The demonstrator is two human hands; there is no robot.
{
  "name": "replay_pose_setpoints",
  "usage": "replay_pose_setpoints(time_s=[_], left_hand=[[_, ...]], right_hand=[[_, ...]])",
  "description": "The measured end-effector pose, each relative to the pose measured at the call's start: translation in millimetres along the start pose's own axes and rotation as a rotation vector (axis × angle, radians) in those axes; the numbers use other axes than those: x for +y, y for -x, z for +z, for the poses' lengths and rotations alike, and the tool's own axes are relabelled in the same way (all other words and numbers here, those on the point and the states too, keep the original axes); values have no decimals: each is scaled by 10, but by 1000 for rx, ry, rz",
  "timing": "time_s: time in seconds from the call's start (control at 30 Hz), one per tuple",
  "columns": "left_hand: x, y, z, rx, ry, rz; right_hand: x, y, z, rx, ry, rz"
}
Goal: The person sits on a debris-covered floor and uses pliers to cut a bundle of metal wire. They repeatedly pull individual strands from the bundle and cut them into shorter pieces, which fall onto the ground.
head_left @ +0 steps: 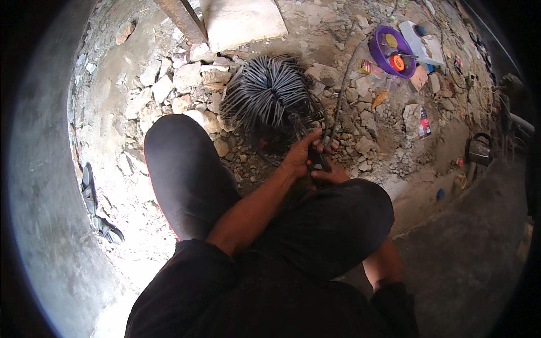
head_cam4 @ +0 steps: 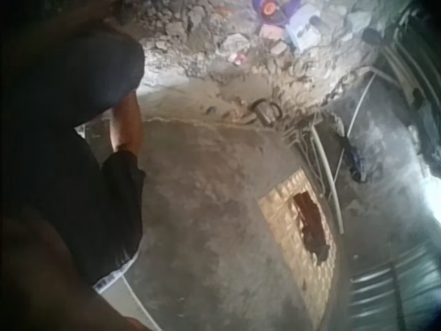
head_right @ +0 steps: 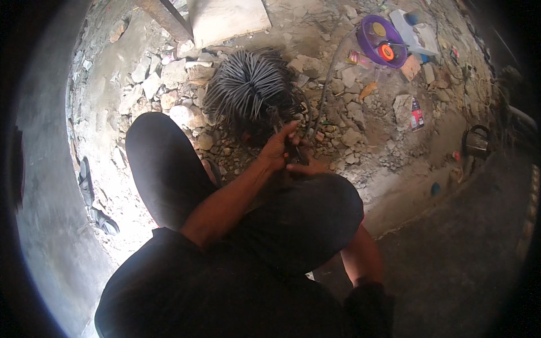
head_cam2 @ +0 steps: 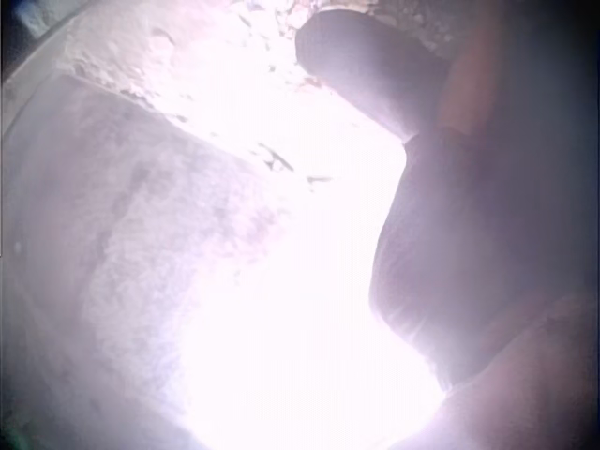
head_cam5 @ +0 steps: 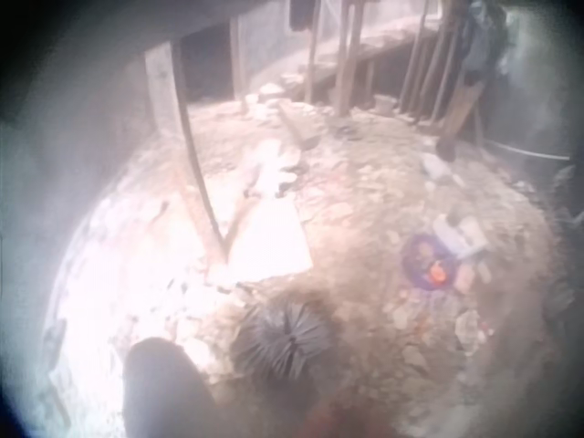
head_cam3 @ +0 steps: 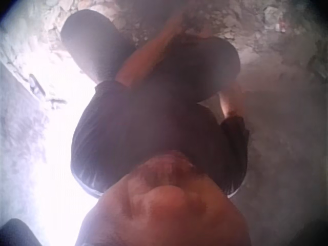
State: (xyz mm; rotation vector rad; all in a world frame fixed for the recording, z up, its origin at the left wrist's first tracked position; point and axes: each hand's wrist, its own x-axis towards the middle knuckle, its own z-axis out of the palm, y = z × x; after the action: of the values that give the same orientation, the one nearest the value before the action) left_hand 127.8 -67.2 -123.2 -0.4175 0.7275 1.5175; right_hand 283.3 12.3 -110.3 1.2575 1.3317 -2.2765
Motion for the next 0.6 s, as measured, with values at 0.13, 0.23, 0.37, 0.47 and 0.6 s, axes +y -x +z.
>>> replay_pose_setpoints(time_s=[0.13,0.23,0.37,0.47,0.6], left_hand=[[-132,39,274,214,12,87],[-72,-17,204,366,-102,107],[-76,3,191,255,31,14],[-67,-162,-125,-179,214,-50],[-108,-131,12,128,28,41]], right_hand=[[30,3,86,434,906,-197],[-220,191,510,598,1076,-363],[102,206,266,464,919,-619],[271,119,-15,271,396,-321],[123,76,105,342,701,-84]])
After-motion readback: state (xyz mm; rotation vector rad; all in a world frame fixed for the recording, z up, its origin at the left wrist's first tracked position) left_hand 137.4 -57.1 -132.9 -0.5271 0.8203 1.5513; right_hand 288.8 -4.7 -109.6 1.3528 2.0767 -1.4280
